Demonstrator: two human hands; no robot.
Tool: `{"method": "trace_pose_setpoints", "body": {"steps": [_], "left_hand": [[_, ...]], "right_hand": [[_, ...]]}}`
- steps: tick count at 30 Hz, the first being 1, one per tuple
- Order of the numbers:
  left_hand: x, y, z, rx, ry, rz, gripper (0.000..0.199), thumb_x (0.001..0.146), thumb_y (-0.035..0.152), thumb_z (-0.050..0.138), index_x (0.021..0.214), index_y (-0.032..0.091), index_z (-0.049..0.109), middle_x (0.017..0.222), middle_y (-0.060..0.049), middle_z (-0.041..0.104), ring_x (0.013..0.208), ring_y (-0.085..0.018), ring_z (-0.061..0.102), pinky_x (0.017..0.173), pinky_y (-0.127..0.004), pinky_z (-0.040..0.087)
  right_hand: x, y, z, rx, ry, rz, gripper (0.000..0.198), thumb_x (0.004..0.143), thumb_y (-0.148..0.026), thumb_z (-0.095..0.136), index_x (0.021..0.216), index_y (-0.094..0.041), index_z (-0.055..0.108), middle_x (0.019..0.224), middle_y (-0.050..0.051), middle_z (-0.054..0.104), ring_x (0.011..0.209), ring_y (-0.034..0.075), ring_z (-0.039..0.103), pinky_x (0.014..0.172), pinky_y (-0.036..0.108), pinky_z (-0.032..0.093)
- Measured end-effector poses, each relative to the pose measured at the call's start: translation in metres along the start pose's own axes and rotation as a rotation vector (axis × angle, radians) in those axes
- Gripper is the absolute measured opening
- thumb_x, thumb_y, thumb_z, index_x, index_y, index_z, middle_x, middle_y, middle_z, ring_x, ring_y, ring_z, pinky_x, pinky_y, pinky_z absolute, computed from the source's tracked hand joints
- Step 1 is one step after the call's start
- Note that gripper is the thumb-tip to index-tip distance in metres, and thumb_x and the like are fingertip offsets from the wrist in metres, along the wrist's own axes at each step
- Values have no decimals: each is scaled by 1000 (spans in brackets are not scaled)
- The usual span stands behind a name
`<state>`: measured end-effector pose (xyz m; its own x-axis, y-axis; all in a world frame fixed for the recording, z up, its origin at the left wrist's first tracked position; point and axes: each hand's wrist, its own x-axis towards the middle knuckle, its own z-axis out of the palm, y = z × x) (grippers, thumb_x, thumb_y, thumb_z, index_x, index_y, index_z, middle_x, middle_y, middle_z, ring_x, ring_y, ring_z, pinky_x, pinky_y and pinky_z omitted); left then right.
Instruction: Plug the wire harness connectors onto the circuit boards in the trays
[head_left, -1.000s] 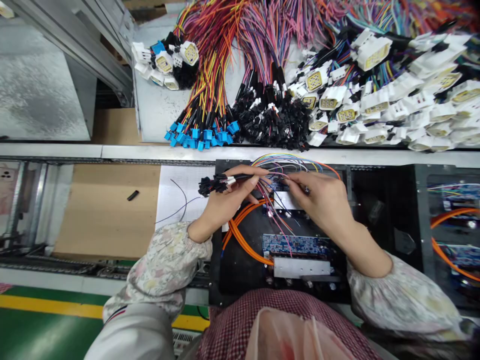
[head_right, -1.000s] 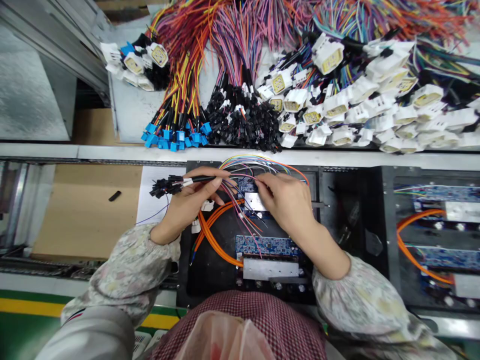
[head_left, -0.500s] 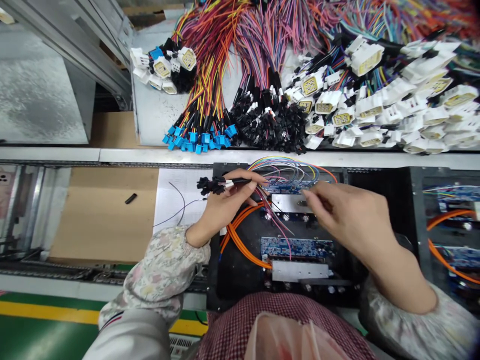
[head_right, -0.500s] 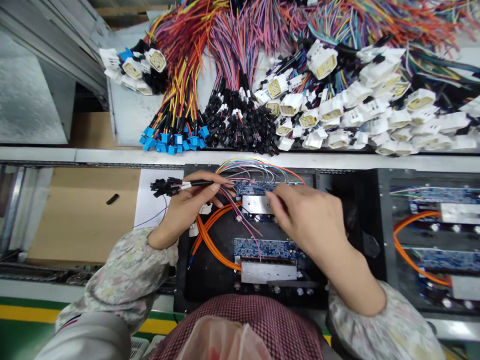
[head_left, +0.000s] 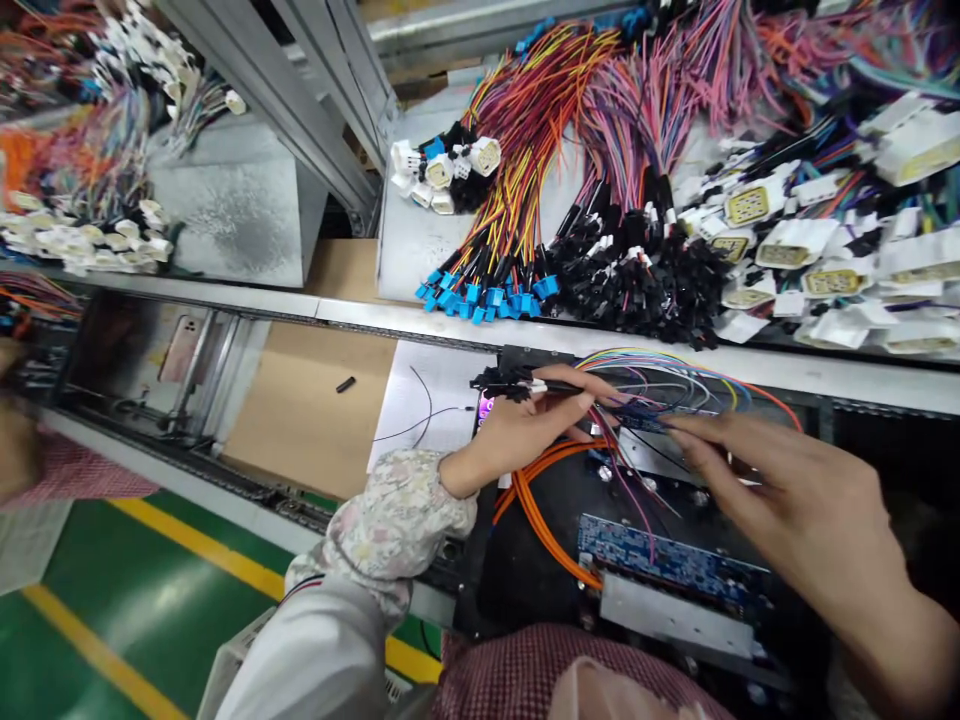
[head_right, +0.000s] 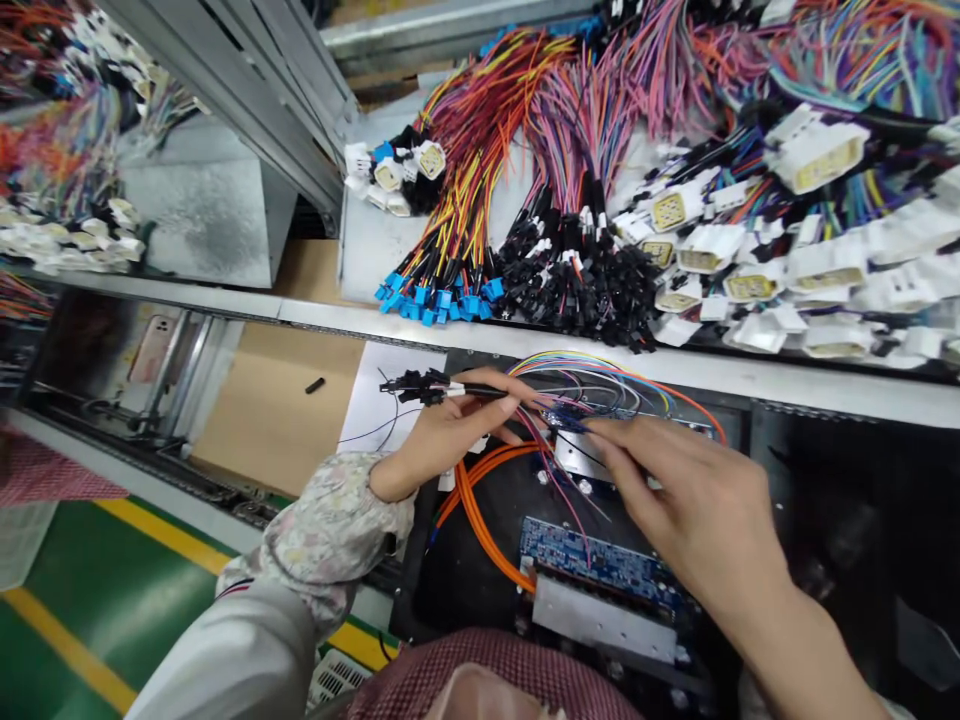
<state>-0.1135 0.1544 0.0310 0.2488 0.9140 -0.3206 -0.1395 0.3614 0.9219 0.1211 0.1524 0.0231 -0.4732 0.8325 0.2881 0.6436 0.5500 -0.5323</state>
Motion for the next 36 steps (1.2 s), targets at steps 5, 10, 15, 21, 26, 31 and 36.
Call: {"method": "trace_pose_setpoints", "body": {"steps": [5,10,15,21,26,31,36], "left_hand": [[-1,-2,0,-7,-3,31,20,92,34,60,96,18,71,106,-7,75,94,-18,73,73,-26,64],[0,-5,-3,23,6,40,19,94,32,59,100,17,69,104,-7,74,99,-20,72,75,-28,65],[5,-1,-5,31,30,18,18,92,31,65,105,19,72,97,-4,74,91,-17,74,67,-20,65],[6,7,-2,72,50,19,13,91,26,68,100,22,76,95,-2,78,86,-14,75,66,-15,63],[6,6,-1,103,83,2,13,90,27,69,99,22,76,94,-3,78,88,-16,75,65,-18,64],[6,5,0,102,78,60,13,91,26,68,101,22,76,94,-1,78,85,-14,75,61,-14,62],[5,4,0,135,98,84,15,91,27,68,102,23,76,97,-1,78,84,-13,74,60,-13,61]], "right_hand": [[0,-1,-11,-116,-51,39,27,99,-38,49,88,-24,70,85,4,72,73,23,69,57,35,48],[-1,5,-20,-400,-22,74,28,100,-35,49,83,-21,65,71,4,69,63,20,66,49,32,37],[-2,16,-5,-320,-115,77,18,100,-29,51,97,-20,67,86,3,76,66,17,69,58,29,45],[1,19,0,-246,-188,99,19,100,-25,51,95,-18,68,86,5,76,70,18,71,61,30,47],[5,19,-2,-247,-206,95,20,99,-26,52,93,-17,69,83,4,76,69,19,71,60,31,48],[7,18,-2,-237,-234,93,20,98,-26,53,92,-19,70,86,3,76,72,20,72,59,32,47],[6,18,-2,-227,-222,122,21,98,-27,53,92,-19,71,85,3,76,71,20,72,60,31,47]]}}
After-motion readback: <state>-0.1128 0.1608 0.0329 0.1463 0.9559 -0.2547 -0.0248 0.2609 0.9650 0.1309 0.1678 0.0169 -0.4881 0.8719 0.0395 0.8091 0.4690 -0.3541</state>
